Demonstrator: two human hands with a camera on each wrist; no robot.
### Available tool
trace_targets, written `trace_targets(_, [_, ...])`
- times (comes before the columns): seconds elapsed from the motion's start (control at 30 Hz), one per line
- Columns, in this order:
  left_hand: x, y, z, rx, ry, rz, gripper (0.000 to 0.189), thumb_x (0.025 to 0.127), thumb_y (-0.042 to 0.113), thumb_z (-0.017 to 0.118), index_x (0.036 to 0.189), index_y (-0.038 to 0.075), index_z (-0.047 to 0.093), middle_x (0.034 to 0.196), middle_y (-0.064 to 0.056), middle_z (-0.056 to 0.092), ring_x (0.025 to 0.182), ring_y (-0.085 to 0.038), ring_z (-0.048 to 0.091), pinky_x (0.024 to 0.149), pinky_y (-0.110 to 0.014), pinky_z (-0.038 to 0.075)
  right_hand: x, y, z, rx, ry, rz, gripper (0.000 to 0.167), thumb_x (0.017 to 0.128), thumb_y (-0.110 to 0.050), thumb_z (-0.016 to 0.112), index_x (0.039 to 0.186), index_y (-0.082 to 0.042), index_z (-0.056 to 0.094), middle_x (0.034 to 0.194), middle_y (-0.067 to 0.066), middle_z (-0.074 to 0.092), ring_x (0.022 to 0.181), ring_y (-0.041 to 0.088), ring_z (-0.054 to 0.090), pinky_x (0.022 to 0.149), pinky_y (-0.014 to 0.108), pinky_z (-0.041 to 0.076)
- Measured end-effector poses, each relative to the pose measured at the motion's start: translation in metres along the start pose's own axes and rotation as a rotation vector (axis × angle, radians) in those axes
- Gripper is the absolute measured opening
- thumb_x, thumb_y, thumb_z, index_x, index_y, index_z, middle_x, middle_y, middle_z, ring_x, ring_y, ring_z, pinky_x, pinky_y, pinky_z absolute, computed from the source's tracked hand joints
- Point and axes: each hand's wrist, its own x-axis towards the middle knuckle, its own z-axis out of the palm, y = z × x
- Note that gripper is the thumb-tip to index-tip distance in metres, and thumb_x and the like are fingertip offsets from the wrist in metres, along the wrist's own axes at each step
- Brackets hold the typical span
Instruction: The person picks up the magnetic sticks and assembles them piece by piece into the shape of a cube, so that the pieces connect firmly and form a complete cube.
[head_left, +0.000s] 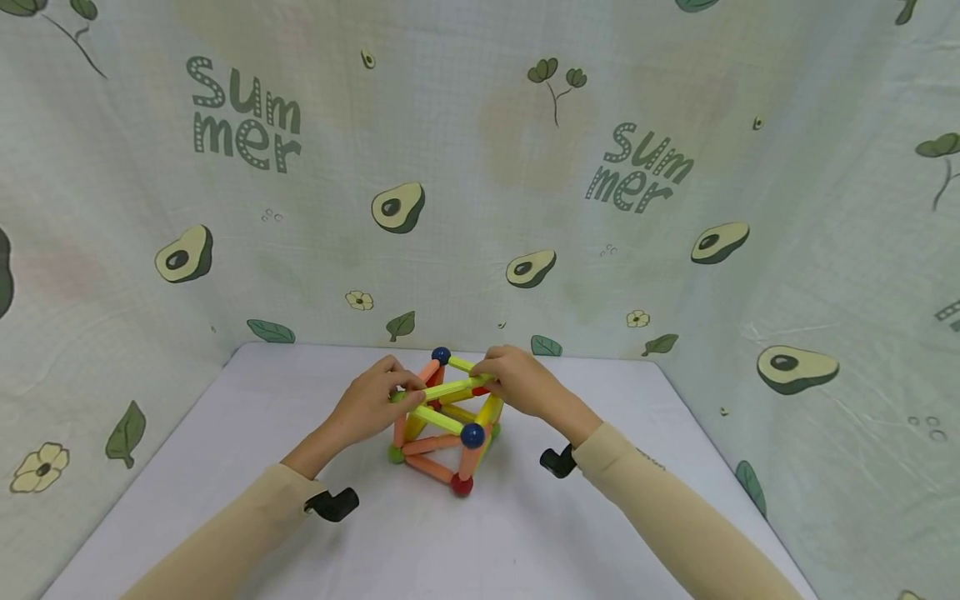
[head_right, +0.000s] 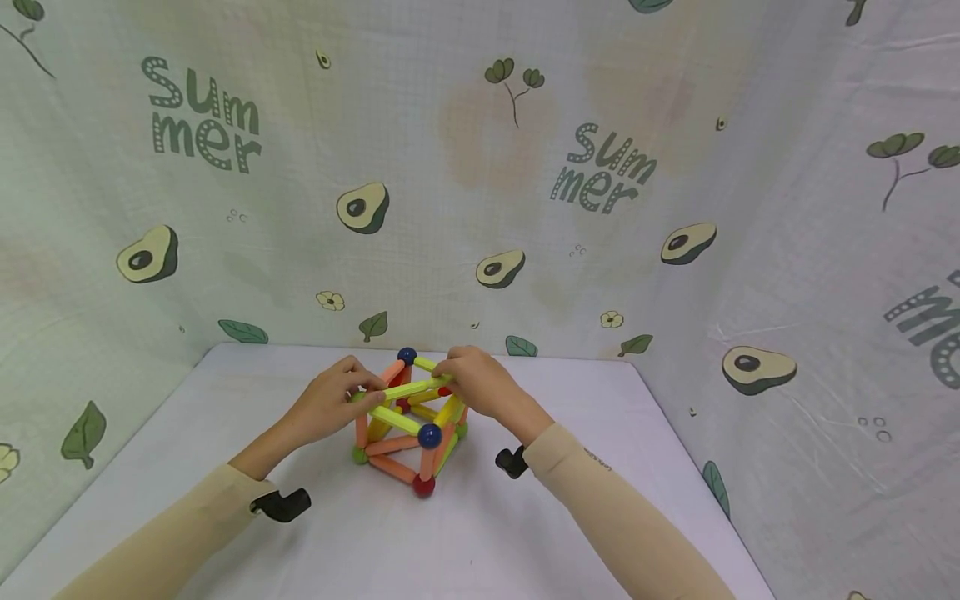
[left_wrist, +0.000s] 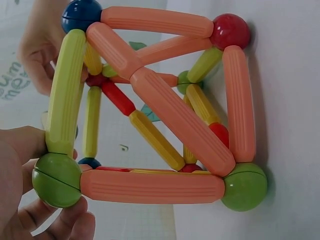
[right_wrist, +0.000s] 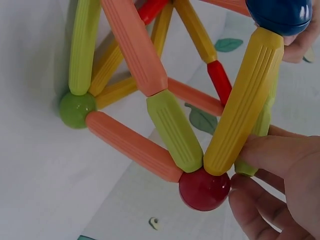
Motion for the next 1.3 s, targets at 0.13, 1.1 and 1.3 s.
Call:
trace_targets(0.13, [0.0,0.0,0.0,0.0,-0.003,-0.005,0.013,0.1,0.029,0.077,0.108,0.019,0.08,0.097,0.001,0.051,0.082,-0.016,0.051,0.068,-0.031,0.048,-0.001,0.003,0.0,0.023,-0.009,0.012,0.022,0.094,-0.005,0.081,0.116,-0.007,0.08,0.103,0.005,0.073,0.091,0.018,0.065,0.082,0.026,0.06])
trace_targets(1.1, [0.04,0.026,0.025,0.307,-0.081,0.276,0.033,0.102,0.032,0.074,0.134,0.031,0.074,0.11,0.009,0.078,0.091,-0.016,0.055,0.08,-0.038,0.042,-0.025,0.035,-0.002,0.129,0.01,0.059,0.024,0.099,-0.005,0.074,0.122,-0.006,0.076,0.11,0.005,0.073,0.097,0.022,0.066,0.084,0.034,0.061])
trace_targets(1.3, [0.04,0.028,0.026,0.294,-0.087,0.26,0.032,0.101,0.03,0.075,0.133,0.03,0.075,0.105,0.008,0.077,0.09,-0.017,0.054,0.08,-0.039,0.041,-0.031,0.042,-0.001,0.175,-0.019,0.072,0.031,0.098,-0.003,0.074,0.129,-0.007,0.074,0.114,0.007,0.072,0.095,0.02,0.066,0.081,0.03,0.061])
